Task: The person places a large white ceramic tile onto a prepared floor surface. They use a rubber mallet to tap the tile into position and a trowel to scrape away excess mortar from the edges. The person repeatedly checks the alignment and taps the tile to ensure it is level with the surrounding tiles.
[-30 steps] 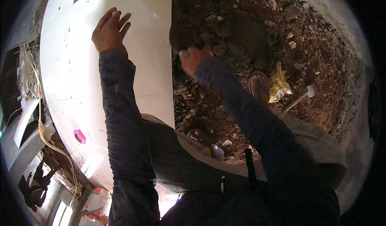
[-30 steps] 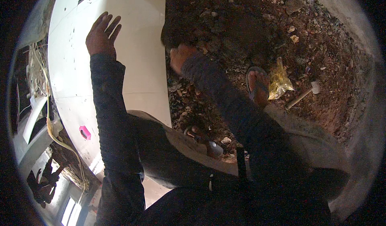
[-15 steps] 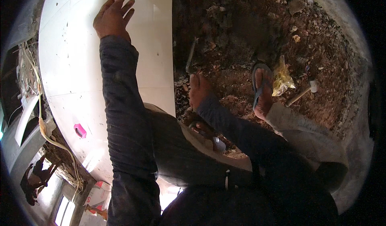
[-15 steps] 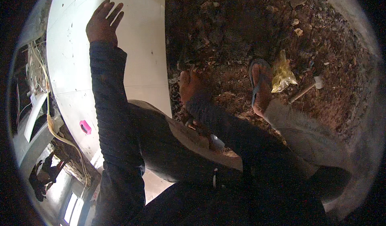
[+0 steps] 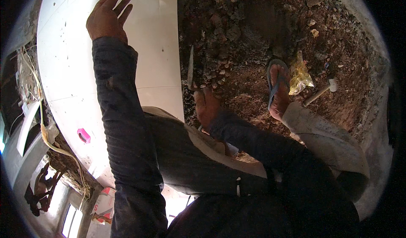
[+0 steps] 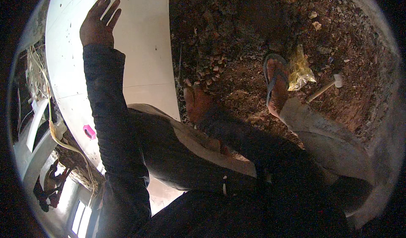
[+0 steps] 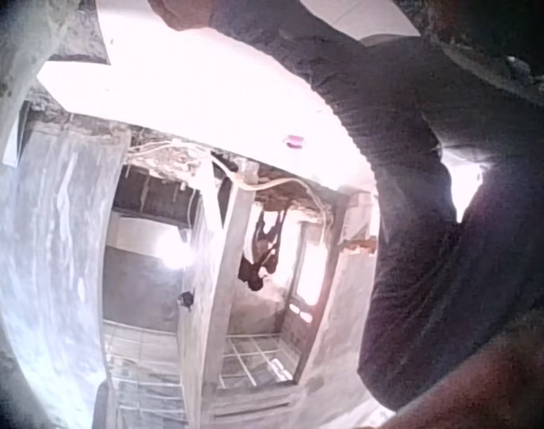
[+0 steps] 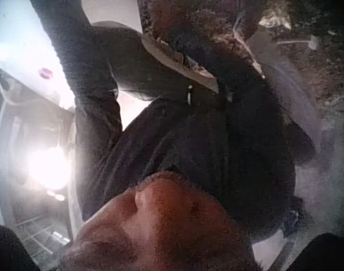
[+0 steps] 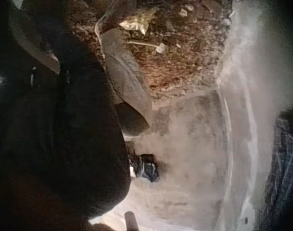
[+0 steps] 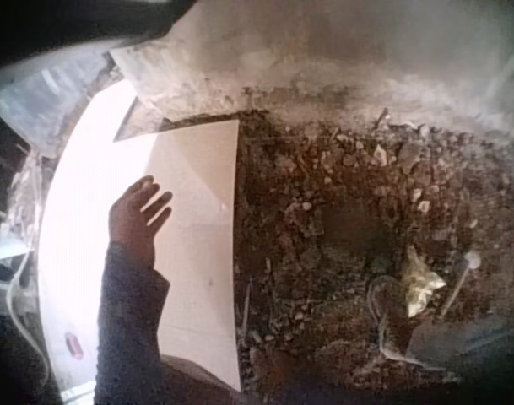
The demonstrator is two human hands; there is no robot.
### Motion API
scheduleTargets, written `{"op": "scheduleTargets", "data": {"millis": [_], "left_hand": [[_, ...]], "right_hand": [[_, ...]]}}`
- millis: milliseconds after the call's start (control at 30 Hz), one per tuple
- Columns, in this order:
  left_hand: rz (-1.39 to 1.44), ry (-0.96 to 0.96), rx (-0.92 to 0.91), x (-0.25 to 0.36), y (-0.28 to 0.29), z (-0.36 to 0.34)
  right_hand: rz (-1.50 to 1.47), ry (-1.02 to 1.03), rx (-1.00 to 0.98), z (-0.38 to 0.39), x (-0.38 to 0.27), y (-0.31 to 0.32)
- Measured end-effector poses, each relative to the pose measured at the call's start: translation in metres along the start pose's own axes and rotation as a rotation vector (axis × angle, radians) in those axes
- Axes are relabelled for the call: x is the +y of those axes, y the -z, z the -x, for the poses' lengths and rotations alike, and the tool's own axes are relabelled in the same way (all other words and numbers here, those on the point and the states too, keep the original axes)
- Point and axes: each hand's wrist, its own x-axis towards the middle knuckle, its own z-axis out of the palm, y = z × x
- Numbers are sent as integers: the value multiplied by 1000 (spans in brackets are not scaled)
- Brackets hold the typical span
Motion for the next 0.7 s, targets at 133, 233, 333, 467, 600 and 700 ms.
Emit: {"op": "scheduleTargets", "data": {"millis": [133, 233, 333, 467, 600, 700], "left_hand": [[-70, -33, -35, -5, -5, -1], [-60, -49, -66, -11, 3, -7], [-29, -48, -78, -11, 5, -9], [-71, -59, -76, -6, 1, -1], [-102, -68, -87, -6, -1, 4], [-275, -176, -176, -8, 19, 0]], "right_hand": [[-135, 52, 61, -14, 45, -36], [-75, 43, 101, -15, 32, -31], [28, -64, -41, -13, 42, -22], [67, -86, 33, -7, 40, -37], [120, 12, -52, -19, 97, -53], [152, 39, -86, -4, 107, -59]]}}
